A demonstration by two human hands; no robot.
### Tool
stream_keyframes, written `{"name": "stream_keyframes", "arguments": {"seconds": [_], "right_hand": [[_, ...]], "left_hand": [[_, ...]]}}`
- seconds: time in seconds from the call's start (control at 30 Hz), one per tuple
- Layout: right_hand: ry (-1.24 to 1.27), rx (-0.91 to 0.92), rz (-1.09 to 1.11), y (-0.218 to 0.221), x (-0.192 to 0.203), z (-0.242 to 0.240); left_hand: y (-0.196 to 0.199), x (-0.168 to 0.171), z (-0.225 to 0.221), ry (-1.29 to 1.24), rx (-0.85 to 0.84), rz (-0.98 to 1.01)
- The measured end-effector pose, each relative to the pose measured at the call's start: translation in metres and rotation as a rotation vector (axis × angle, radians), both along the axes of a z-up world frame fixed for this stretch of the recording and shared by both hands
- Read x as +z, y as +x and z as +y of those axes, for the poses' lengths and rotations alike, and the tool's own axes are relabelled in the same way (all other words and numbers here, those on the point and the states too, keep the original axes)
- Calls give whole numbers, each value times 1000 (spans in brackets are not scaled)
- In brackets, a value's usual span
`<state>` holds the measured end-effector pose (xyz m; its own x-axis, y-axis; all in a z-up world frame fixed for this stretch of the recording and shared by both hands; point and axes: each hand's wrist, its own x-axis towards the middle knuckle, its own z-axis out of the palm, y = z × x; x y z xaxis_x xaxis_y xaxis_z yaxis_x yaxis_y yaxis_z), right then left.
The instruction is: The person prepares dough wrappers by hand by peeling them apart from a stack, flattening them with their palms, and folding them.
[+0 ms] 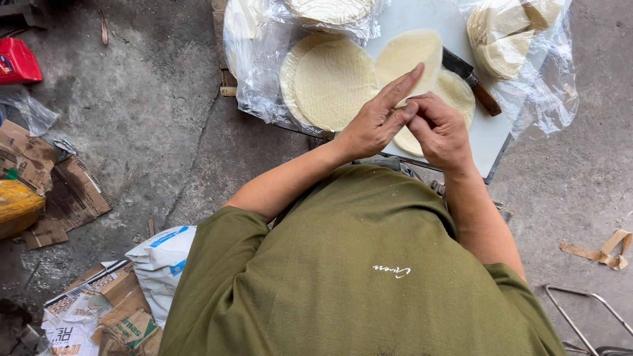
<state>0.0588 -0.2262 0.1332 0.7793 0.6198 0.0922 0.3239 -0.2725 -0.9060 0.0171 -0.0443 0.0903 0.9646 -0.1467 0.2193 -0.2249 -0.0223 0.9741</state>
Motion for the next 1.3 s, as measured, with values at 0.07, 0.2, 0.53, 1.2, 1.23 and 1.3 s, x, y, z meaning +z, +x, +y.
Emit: {"name": "stream_keyframes", "arguments": {"seconds": [0.07, 0.2, 0.53, 1.2, 1.23, 1.3], "right_hand": [[327, -103, 429, 1, 2, 0], [617, -178, 739, 5, 1, 0], [374, -255, 710, 2, -4, 1], [-11, -229, 288, -11, 3, 16], [-21, -223, 276, -11, 4, 17], [-42, -211, 253, -10, 5, 17]], "left_hand": [[-5, -1, 4, 47, 13, -22], [-13, 0, 6, 271, 57, -134], [-23, 10, 14, 372, 19, -40], [-16, 15, 19, 45, 146, 212], [-16, 15, 20, 34, 163, 220], [-16, 16, 21, 13, 197, 237]]}}
